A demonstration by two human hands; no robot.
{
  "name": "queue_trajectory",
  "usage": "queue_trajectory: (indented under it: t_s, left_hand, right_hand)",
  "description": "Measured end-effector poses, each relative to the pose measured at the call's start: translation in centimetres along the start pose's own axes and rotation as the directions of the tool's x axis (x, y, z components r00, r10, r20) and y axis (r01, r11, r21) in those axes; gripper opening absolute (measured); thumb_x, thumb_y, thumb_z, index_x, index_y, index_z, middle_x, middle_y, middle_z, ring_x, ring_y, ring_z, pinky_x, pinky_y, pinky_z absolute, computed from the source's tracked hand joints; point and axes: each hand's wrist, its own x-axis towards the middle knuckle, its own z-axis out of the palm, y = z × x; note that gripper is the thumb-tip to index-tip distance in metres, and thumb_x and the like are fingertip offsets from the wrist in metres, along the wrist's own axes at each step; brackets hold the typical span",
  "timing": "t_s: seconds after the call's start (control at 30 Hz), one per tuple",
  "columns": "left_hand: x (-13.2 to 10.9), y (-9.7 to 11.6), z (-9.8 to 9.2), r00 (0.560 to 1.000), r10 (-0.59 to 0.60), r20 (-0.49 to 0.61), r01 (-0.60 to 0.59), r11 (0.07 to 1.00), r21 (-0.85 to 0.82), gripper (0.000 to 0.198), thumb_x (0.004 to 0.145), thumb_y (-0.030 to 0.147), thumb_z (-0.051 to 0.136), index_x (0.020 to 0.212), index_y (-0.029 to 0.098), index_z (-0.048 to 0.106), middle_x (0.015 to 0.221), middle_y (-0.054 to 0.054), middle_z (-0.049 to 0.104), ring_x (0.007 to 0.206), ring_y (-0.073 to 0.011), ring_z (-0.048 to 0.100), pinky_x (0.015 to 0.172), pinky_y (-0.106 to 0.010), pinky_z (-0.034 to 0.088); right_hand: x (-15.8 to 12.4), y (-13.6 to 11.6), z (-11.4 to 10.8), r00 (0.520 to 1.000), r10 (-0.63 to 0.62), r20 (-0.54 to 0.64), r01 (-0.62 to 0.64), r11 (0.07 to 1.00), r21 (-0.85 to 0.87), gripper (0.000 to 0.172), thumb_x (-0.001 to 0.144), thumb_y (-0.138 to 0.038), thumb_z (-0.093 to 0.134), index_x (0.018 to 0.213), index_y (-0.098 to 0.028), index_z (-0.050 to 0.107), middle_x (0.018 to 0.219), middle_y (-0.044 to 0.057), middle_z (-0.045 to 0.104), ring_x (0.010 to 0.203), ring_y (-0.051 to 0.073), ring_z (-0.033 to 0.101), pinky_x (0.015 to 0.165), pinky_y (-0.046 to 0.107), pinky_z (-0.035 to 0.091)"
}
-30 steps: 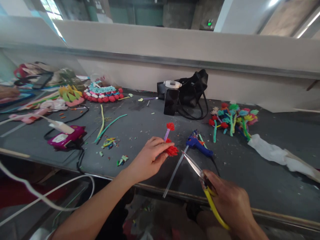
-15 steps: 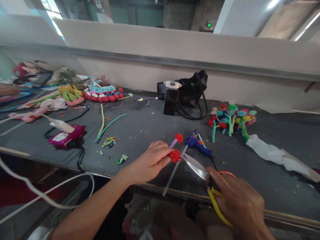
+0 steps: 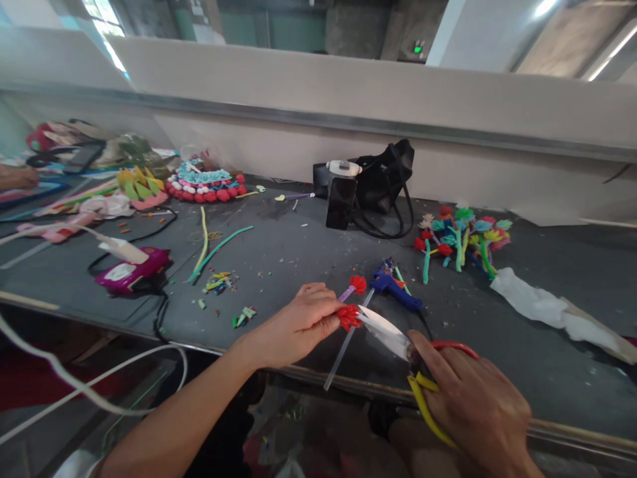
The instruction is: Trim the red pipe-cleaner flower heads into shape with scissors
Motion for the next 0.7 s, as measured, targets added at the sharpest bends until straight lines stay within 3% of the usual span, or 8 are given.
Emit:
queue_trajectory:
  t_s: [0.13,0.23,0.33,0.4,0.53,0.63,0.7]
  left_hand:
    - [0.0,0.0,0.0,1.0,0.011,-0.017,-0.011,1.0,0.018,0.021,0.102,0.021,0.043,0.107,0.016,0.063,0.097,-0.006,0.063,0.096,-0.0191,0.057,0.106,-0.043,0.036]
    - [-0.1,-0.3,0.1,0.995,0.05,-0.089,-0.043,0.996,0.075,0.022,0.101,0.02,0.047,0.116,0.016,0.062,0.105,-0.008,0.065,0.105,-0.0213,0.055,0.108,-0.044,0.034]
    - [-0.2,-0.7,0.3,0.987,0.099,-0.125,-0.077,0.982,0.17,0.03,0.099,0.014,0.047,0.125,0.018,0.061,0.107,-0.009,0.064,0.112,-0.0231,0.051,0.11,-0.046,0.032]
    - [-0.2,-0.9,0.4,0.984,0.124,-0.132,-0.092,0.97,0.226,0.035,0.097,0.011,0.045,0.128,0.02,0.06,0.107,-0.009,0.063,0.116,-0.0242,0.048,0.109,-0.047,0.033]
    - [0.0,-1.1,0.3,0.981,0.14,-0.136,-0.103,0.963,0.248,0.038,0.095,0.008,0.044,0.127,0.019,0.062,0.106,-0.009,0.063,0.117,-0.0243,0.047,0.11,-0.047,0.033]
    - [0.2,-1.0,0.1,0.98,0.135,-0.146,-0.104,0.974,0.201,0.036,0.094,0.008,0.044,0.122,0.018,0.065,0.103,-0.008,0.064,0.114,-0.0229,0.049,0.112,-0.047,0.031]
    - [0.3,-0.9,0.1,0.981,0.122,-0.151,-0.096,0.982,0.165,0.036,0.094,0.008,0.042,0.118,0.019,0.067,0.1,-0.007,0.064,0.112,-0.0222,0.051,0.113,-0.048,0.029]
  right_hand:
    - [0.0,0.2,0.1,1.0,-0.026,0.004,0.025,1.0,0.017,0.039,0.094,-0.022,0.044,0.126,-0.017,0.064,0.068,0.001,0.065,0.056,0.019,0.061,0.065,0.036,0.04]
    - [0.0,-0.1,0.4,0.996,0.085,-0.005,-0.083,0.984,0.155,0.03,0.096,-0.029,0.049,0.117,-0.019,0.068,0.072,0.002,0.07,0.057,0.017,0.063,0.063,0.032,0.043]
    - [-0.3,-0.5,0.8,0.976,0.207,0.063,-0.215,0.892,0.397,0.028,0.094,-0.041,0.059,0.109,-0.021,0.07,0.069,-0.001,0.071,0.052,0.013,0.062,0.055,0.025,0.046]
    - [-0.6,-0.4,0.8,0.954,0.21,0.213,-0.295,0.782,0.55,0.03,0.091,-0.045,0.063,0.109,-0.022,0.07,0.071,-0.002,0.073,0.052,0.011,0.064,0.053,0.021,0.048]
    - [-0.9,0.7,0.1,0.84,0.08,0.537,-0.487,0.548,0.68,0.036,0.086,-0.048,0.067,0.112,-0.024,0.071,0.084,-0.002,0.077,0.066,0.013,0.072,0.06,0.015,0.053]
    - [-0.6,1.6,-1.7,0.759,0.03,0.651,-0.602,0.415,0.682,0.039,0.086,-0.054,0.062,0.107,-0.024,0.073,0.066,-0.003,0.071,0.053,0.013,0.064,0.049,0.016,0.048]
    - [-0.1,1.6,-3.1,0.703,-0.038,0.71,-0.671,0.292,0.681,0.044,0.087,-0.061,0.057,0.102,-0.023,0.074,0.069,0.0,0.069,0.058,0.014,0.064,0.053,0.018,0.049]
